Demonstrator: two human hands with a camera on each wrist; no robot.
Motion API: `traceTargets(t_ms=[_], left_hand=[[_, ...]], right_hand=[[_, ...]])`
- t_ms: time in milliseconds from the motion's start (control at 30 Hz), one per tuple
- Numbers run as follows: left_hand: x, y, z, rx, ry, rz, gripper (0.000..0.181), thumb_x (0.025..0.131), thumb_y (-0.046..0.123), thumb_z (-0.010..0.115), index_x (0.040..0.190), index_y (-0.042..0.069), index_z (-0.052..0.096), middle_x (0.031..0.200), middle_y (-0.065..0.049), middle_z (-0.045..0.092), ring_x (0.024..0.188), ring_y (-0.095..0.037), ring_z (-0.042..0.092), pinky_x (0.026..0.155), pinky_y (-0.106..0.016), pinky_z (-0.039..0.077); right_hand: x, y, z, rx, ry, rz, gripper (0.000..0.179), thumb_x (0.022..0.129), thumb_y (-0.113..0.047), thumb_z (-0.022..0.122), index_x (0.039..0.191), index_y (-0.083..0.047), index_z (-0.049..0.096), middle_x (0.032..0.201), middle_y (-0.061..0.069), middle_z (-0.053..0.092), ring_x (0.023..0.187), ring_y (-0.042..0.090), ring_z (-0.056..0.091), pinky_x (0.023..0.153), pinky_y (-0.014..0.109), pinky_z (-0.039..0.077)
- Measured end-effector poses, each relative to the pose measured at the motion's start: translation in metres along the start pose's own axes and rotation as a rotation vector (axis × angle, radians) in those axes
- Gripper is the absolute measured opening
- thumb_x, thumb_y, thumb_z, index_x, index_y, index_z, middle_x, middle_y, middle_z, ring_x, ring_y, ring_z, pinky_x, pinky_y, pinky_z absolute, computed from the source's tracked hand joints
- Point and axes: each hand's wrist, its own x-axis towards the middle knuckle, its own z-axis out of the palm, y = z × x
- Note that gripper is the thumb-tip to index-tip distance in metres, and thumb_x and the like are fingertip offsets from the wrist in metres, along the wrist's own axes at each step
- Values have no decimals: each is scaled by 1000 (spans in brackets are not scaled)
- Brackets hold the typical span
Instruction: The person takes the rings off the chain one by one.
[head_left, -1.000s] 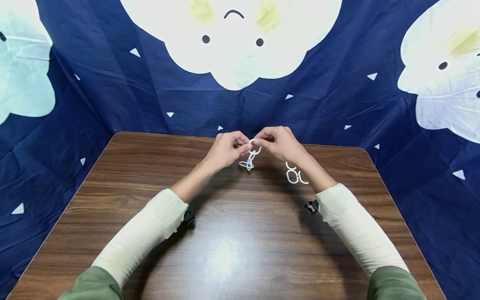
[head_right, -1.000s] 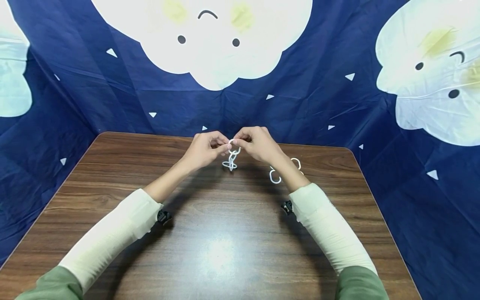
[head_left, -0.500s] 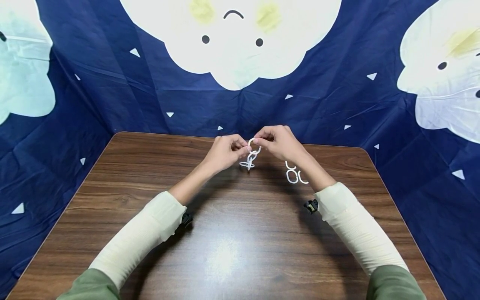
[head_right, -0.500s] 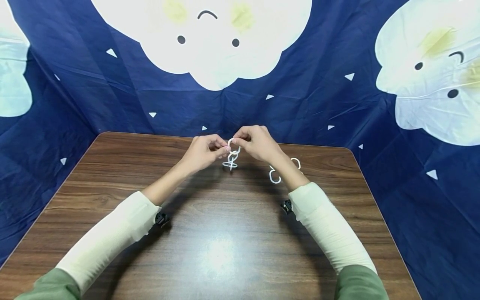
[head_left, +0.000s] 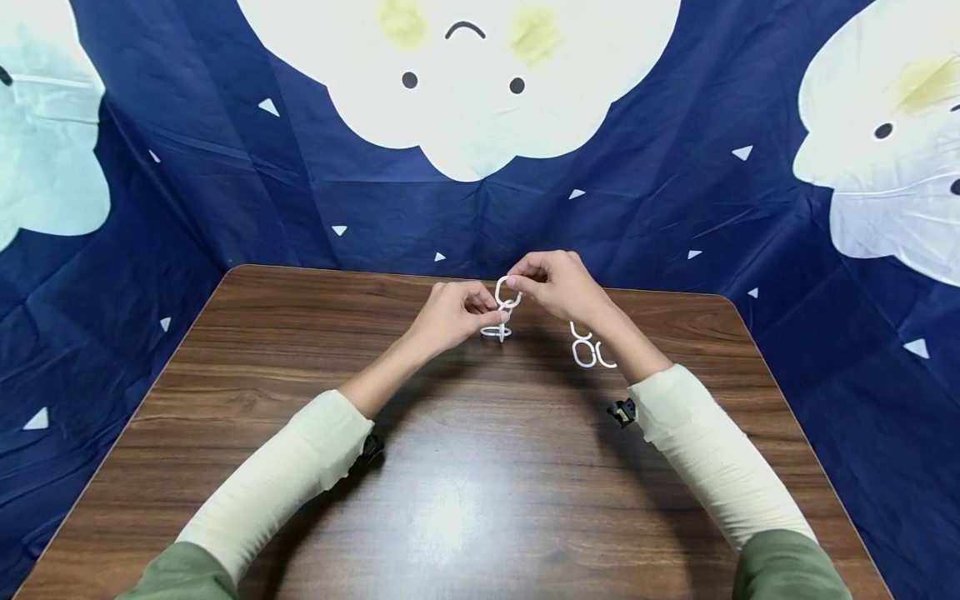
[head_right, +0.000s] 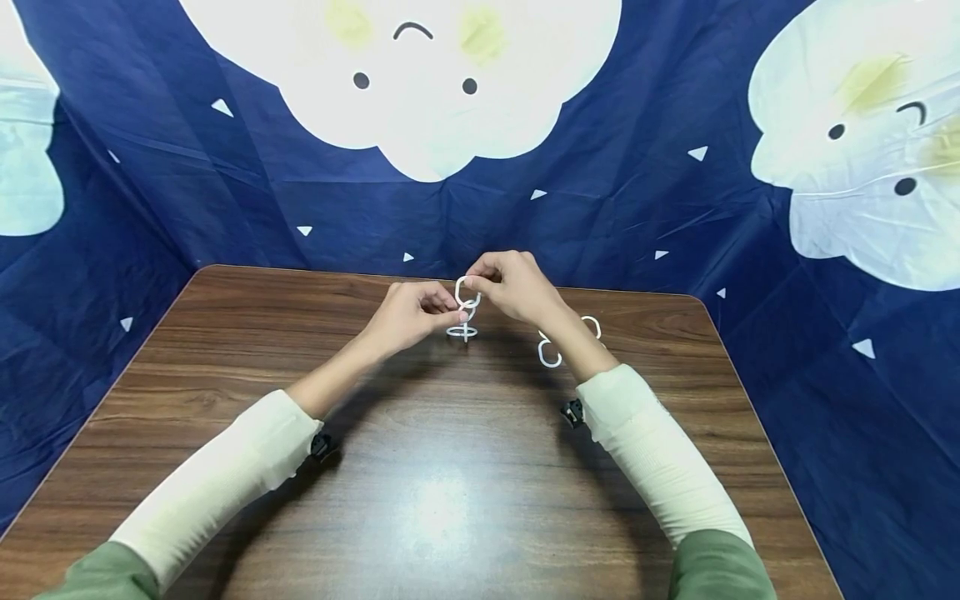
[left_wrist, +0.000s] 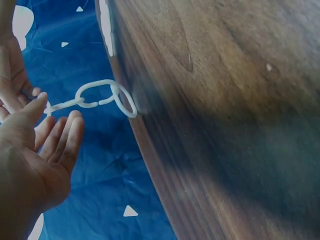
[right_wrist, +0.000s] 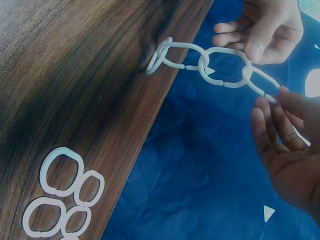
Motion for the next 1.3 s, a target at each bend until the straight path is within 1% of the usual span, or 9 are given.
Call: traceTargets(t_ms=[300,567,733,867,967,1033,1133,1233,1300], left_hand=[[1,2,7,31,5,2,14,98,21,90,95,10,83,90,-4,85,80,-16,77,76,-29,59],[2,1,2,55,-11,-1,10,102,19,85,100,9,83,93,-5,85,83,-19,76,80,-34,61],[2,1,-2,40,-10,-8,9,102,16,85,102,7,83,96,-7,86,84,-20,76,81,-36,61],[3,1,-4,34,2,-6,8,102,14,85,104,6,83,97,-8,86,86,-22,77,82,-38,61],[4,1,-5,43,13,-3,9,102,14,84,106,6,83,99,-8,87,89,-22,78,85,-39,62],[4,1,-5,48,19,-3,10,103,14,84,106,5,83,99,-8,87,90,-22,78,86,-40,62],[4,1,-5,53,22,-8,10,103,15,83,106,6,83,100,-8,87,90,-22,78,86,-40,62],[4,2,-6,60,26,-9,10,103,15,83,105,5,82,99,-8,87,90,-22,78,86,-39,61],[4,1,-6,68,34,-6,10,103,15,82,105,5,82,99,-8,87,90,-21,78,85,-39,62]], right_hand=[[-1,-1,0,-8,-12,0,14,107,-23,80,110,-12,88,100,3,87,88,17,75,82,34,57],[-2,2,0,-12,-15,20,14,106,-21,80,112,-10,87,99,5,86,83,17,73,79,31,55],[-3,5,1,-2,-38,37,14,106,-17,81,115,-8,86,101,8,86,85,19,75,77,27,55],[-4,6,2,39,-83,68,16,106,-15,79,119,-8,85,105,11,86,85,30,79,73,24,57],[-5,8,3,71,-126,101,16,108,-15,77,119,-7,85,104,12,85,84,35,79,71,26,60],[-6,10,5,91,-151,122,16,109,-14,76,119,-5,84,102,13,84,82,34,79,72,30,64],[-6,14,8,129,-182,147,16,109,-13,75,118,-2,83,105,17,84,81,27,79,74,33,67],[-7,17,10,186,-211,164,17,109,-9,74,119,2,82,111,24,82,82,27,80,75,35,69],[-7,18,11,220,-228,174,18,109,-7,73,120,5,80,112,27,81,83,28,80,77,37,70]])
